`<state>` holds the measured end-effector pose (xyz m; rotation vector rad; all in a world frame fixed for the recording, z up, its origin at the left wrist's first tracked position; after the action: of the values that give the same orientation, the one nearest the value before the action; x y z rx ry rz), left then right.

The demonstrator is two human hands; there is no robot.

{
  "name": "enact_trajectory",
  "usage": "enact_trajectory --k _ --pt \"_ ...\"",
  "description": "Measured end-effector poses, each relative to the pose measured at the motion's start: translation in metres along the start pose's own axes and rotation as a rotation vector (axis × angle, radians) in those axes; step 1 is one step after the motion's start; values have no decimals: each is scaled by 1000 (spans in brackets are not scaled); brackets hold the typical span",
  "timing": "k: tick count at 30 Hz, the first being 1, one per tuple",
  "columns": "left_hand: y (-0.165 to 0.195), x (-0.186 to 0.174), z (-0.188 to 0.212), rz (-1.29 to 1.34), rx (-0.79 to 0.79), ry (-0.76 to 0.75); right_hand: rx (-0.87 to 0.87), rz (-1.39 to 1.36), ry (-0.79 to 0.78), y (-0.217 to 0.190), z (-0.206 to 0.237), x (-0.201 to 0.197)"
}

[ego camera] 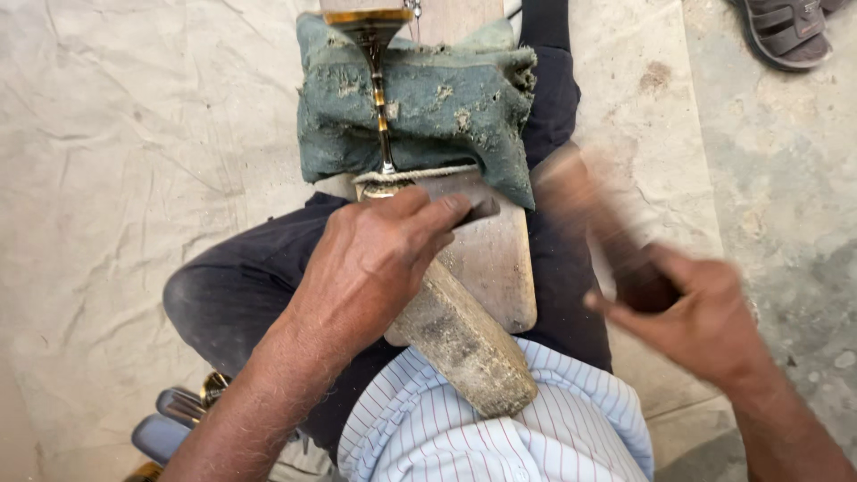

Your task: The person sits cross-legged on the ground with a brass bell held against a stone block, holding a punch against the bell's surface and striking it with a wooden mallet to work the engraved decoration. They reposition the bell and punch repeatedly to work different areas of the surface.

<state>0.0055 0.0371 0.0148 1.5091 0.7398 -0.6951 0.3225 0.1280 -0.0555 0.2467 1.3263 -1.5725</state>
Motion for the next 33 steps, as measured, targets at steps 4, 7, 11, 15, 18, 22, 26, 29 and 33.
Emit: enact_trajectory --k 4,7,11,15,18,22,26,29,33 --pt "-9 -16 8 145 43 152 92 -177 80 29 17 38" --pt "-33 -29 28 468 -156 333 215 -603 65 59 19 65" --pt "-57 -23 45 713 -282 443 488 -701 -13 102 14 95" --pt "-60 -13 49 786 -313 399 567 -658 -48 114 8 108" --pt "-57 -11 36 710 -242 347 537 -662 -59 105 3 105" --pt "-48 -13 11 363 -90 249 237 -505 -31 72 -8 74" --pt "-42 -14 -12 232 -59 124 -173 -731 15 24 -10 37" --pt "-35 -17 -22 229 -18 69 -210 -425 -73 -1 -18 30" --pt "-33 -18 -30 127 -61 -5 136 -207 -45 5 -29 32"
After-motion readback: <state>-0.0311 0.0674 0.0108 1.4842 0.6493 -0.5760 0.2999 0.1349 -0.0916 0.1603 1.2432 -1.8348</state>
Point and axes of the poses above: each hand's wrist, its own z-axis away from the middle knuckle, its own x-axis out of the palm, y = z × x, the point moved 5 cm from there along -z, towards the middle knuckle, and after that the axes turned 1 degree about -y, right-handed, at the moved point
